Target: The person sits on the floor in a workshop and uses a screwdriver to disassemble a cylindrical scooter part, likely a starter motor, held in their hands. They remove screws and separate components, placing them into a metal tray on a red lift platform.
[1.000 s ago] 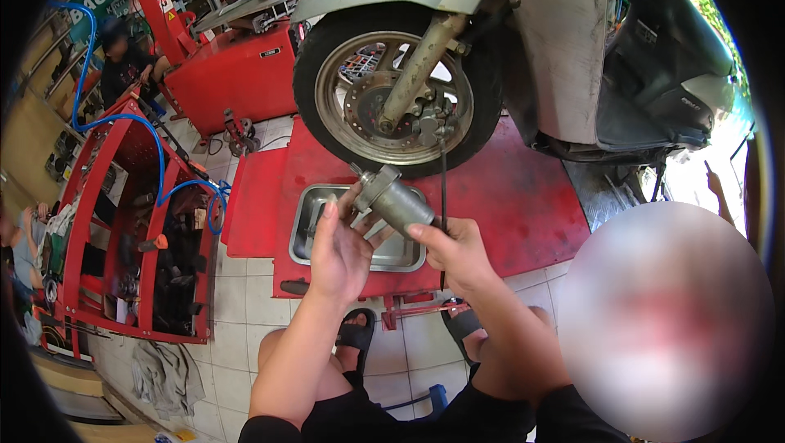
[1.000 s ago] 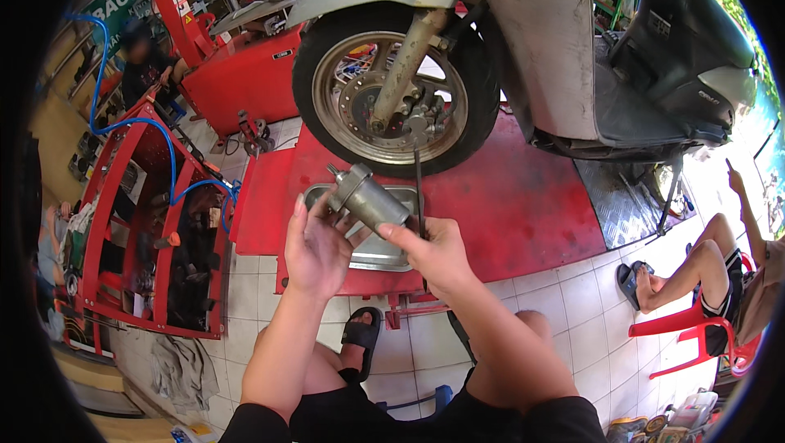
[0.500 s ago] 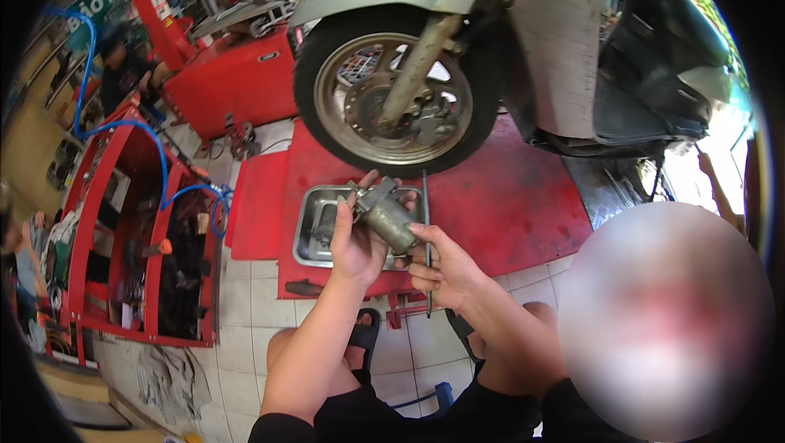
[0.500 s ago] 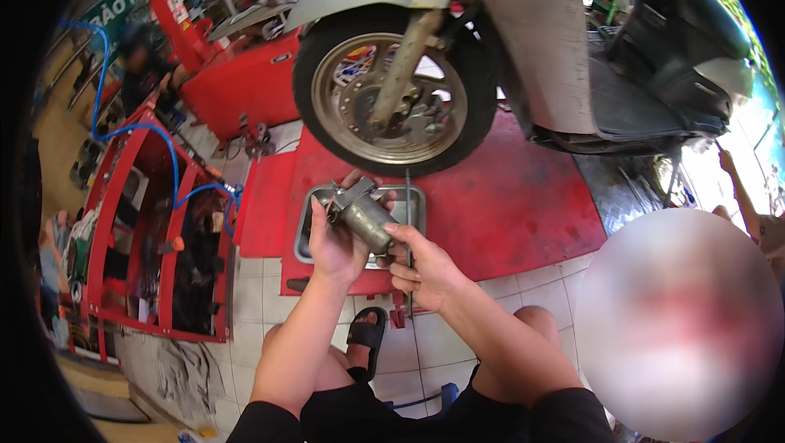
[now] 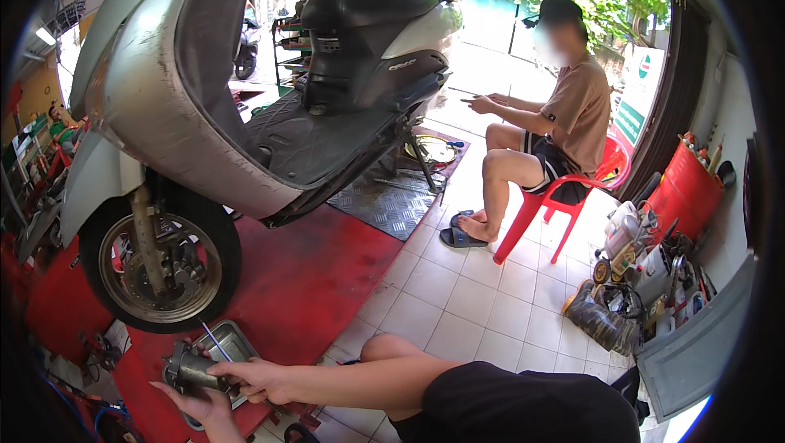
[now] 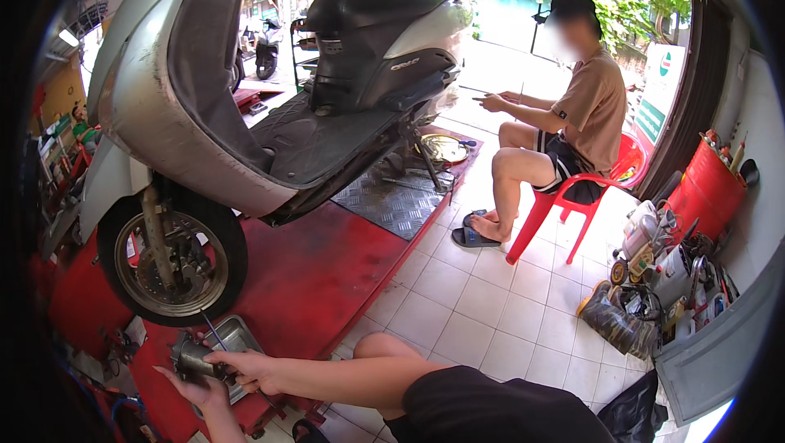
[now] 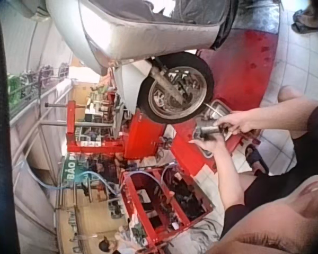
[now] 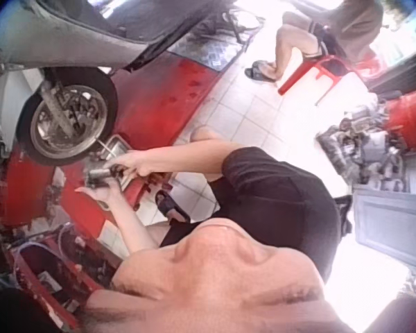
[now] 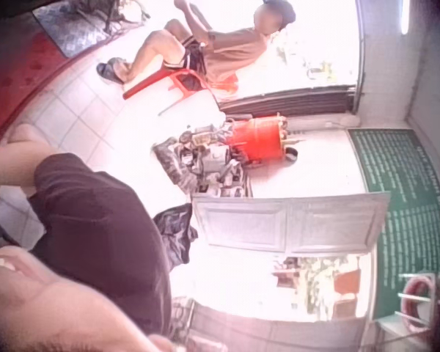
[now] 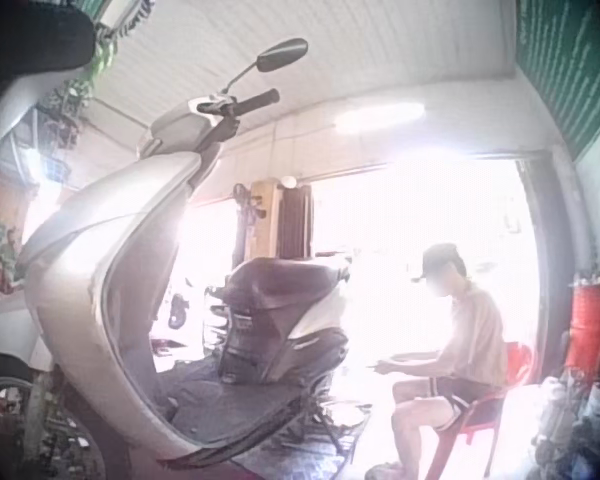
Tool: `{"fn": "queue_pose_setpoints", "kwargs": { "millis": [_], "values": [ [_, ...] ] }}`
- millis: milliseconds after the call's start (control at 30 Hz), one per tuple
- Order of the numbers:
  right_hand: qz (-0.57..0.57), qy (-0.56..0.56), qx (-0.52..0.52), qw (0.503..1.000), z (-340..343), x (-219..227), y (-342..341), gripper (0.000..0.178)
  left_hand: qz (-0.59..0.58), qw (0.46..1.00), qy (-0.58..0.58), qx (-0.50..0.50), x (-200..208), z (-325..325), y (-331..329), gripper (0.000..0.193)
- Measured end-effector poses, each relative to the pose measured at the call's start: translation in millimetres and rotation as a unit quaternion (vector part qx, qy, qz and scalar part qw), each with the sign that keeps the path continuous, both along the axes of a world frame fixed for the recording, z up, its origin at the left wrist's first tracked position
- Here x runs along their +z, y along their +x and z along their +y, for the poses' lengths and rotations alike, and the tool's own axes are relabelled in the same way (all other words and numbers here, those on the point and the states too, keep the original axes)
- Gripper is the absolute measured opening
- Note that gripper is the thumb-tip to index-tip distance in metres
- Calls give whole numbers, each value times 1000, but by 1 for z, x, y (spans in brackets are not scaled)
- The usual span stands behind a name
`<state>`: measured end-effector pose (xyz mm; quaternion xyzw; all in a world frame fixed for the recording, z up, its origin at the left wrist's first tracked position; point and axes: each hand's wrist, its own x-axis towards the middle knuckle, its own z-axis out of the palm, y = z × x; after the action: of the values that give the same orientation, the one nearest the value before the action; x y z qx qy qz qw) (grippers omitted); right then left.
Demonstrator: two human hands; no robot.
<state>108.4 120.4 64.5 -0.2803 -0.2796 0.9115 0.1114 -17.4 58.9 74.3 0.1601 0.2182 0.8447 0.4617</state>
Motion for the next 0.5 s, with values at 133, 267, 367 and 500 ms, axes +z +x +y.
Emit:
{"fn": "queue_pose_setpoints", "kwargs": {
  "millis": [133,267,367,500],
  "values": [
    [6,11,14,1000,-4,2,0,40,-35,997,16,-68,-12,-1,-17,82],
    [-26,43,29,998,-6,-1,-2,51,-67,992,48,-100,-30,-5,-30,70],
    [-57,63,26,996,-10,2,3,68,-101,991,46,-69,-34,1,-27,66],
    [-35,66,51,996,0,-5,7,70,-134,988,12,-75,-31,3,-26,62]
  ]
}}
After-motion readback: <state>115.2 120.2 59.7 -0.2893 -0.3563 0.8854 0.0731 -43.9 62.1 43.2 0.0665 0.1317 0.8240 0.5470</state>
